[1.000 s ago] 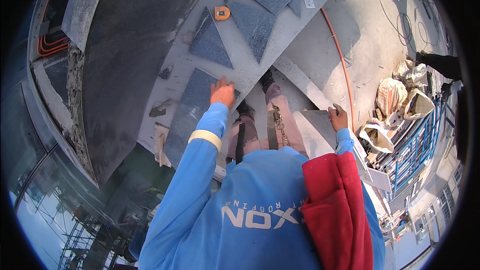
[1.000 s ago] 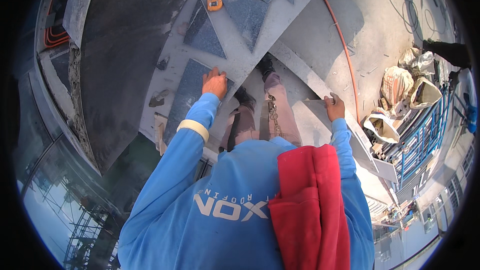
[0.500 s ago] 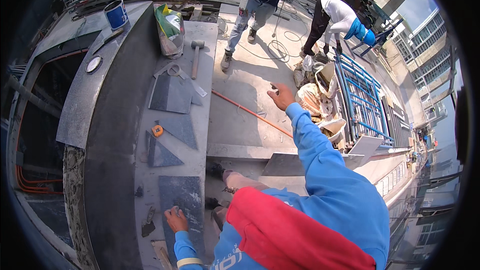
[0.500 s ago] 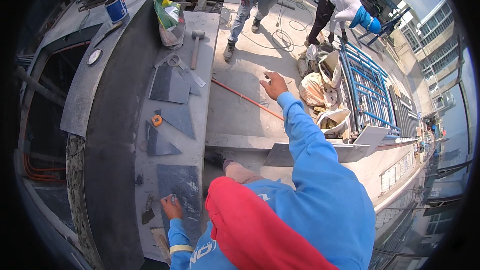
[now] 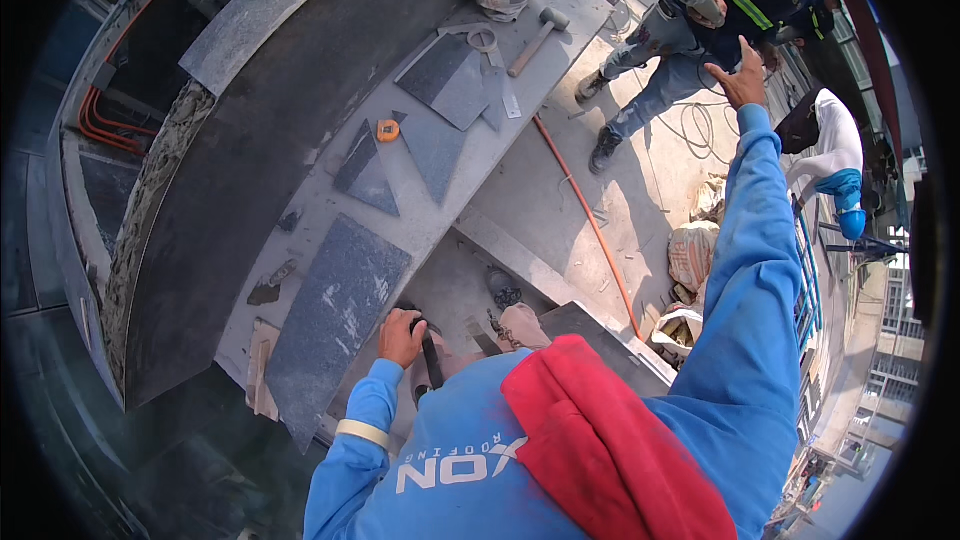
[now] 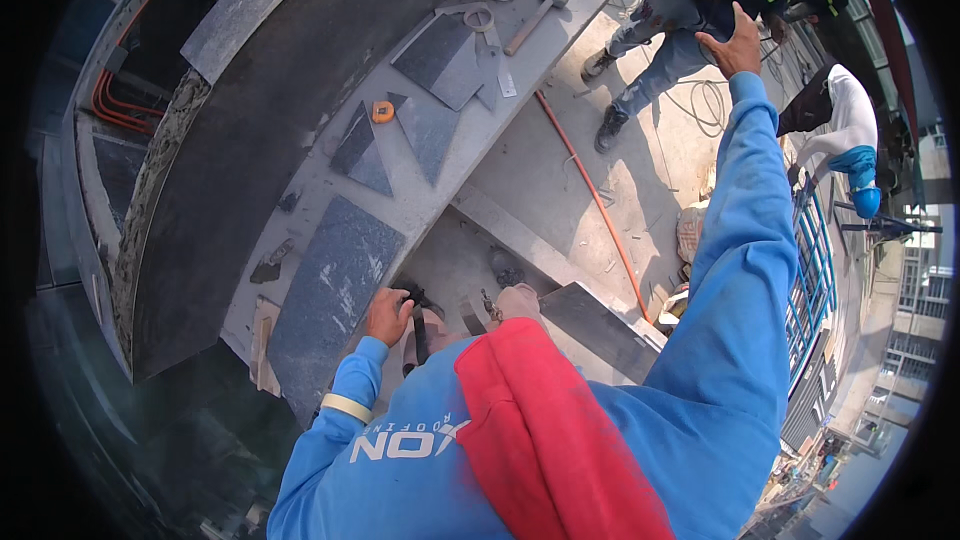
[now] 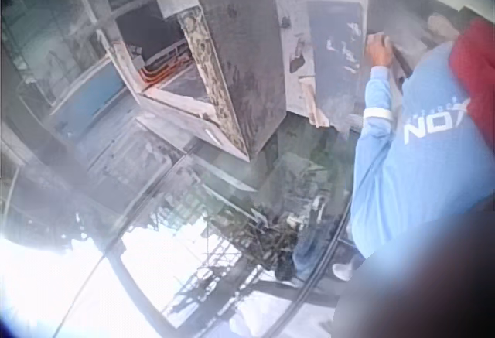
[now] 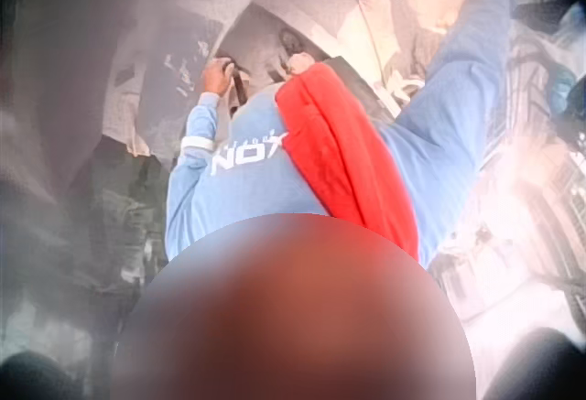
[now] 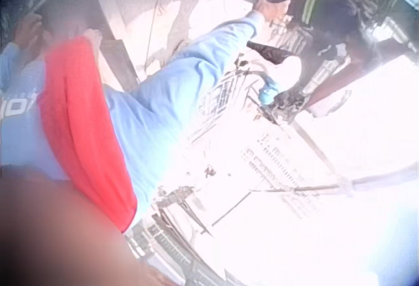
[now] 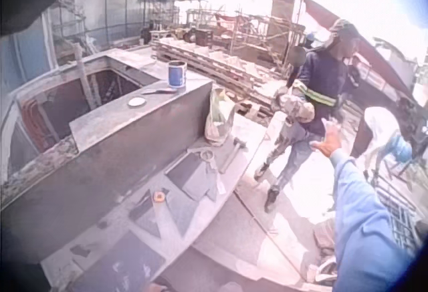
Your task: The person spreads mortar on a curved ledge using a trowel, then places a large stone tile onto the mortar and presses it into place. They use an angle grinder to cut a tile, then position and press another tile onto the ledge. The process repeats with additional tiles.
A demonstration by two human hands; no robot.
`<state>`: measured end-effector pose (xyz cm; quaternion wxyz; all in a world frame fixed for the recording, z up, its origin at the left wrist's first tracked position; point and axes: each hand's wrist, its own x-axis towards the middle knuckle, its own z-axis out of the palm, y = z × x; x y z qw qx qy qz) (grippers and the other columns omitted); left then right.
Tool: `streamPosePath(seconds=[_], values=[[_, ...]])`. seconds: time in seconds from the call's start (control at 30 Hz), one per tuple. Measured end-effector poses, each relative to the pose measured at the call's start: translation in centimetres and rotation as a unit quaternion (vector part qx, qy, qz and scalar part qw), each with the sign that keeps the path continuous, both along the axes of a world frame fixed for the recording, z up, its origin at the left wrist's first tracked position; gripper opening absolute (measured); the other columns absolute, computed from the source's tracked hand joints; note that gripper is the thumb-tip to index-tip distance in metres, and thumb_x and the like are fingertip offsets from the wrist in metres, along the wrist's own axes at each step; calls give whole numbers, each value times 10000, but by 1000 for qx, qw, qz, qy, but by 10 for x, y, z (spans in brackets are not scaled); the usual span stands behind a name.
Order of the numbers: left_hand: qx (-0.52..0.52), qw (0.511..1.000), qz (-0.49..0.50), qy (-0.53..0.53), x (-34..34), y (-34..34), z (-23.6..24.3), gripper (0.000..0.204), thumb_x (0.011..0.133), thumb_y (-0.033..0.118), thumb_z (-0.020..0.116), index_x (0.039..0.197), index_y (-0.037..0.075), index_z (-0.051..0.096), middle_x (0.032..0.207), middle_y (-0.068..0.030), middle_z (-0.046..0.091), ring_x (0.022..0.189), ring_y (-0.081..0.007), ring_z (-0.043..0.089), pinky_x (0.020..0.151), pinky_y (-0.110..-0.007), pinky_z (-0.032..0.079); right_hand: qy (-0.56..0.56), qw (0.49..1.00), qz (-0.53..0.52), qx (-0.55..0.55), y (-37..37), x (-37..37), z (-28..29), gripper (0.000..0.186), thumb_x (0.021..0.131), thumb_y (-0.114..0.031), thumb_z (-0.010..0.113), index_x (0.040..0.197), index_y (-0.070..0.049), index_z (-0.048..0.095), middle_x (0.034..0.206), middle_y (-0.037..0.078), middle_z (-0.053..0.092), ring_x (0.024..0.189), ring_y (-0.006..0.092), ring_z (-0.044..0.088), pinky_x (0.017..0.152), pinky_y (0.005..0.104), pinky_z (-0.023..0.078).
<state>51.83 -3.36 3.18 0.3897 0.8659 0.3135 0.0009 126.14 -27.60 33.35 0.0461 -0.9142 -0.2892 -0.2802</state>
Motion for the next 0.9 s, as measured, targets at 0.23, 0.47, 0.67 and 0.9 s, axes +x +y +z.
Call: streamPosePath(seconds=[0.23, 0.47, 0.67, 0.9], values=[[43, 962, 169, 211, 29, 84, -45, 330, 957, 325, 682, 1196, 99, 696, 1205, -191, 633, 1129, -403, 620, 967, -493, 503, -39, 991, 129, 11, 4, 44, -35, 809, 746, -501, 870, 1410, -141, 581, 1348, 126, 654, 1284, 330, 585, 1113, 468, 434], [-23, 981, 155, 114, 56, 3, -42, 297, 942, 283, 686, 1139, 61, 707, 1100, -185, 674, 1043, -365, 659, 922, -458, 519, 30, 957, 278, -81, 60, 9, -41, 586, 786, -338, 828, 1319, -209, 625, 1231, 92, 709, 1101, 327, 686, 924, 454, 538], [-265, 952, 129, -85, 136, -146, 28, 318, 956, 244, 709, 1169, 8, 698, 1018, -150, 676, 939, -230, 666, 845, -364, 534, 35, 951, 265, -155, 104, -82, -56, 602, 739, -267, 829, 1285, -153, 604, 1199, 95, 673, 1124, 323, 648, 926, 435, 536], [-373, 807, 294, -351, 240, -128, 112, 704, 1011, 538, 607, 1398, -41, 504, 1283, -152, 622, 1149, -252, 617, 1000, -359, 478, 263, 897, 353, -46, 134, -300, -120, 413, 689, -266, 786, 1009, -41, 654, 984, 171, 688, 960, 349, 677, 797, 489, 563]])
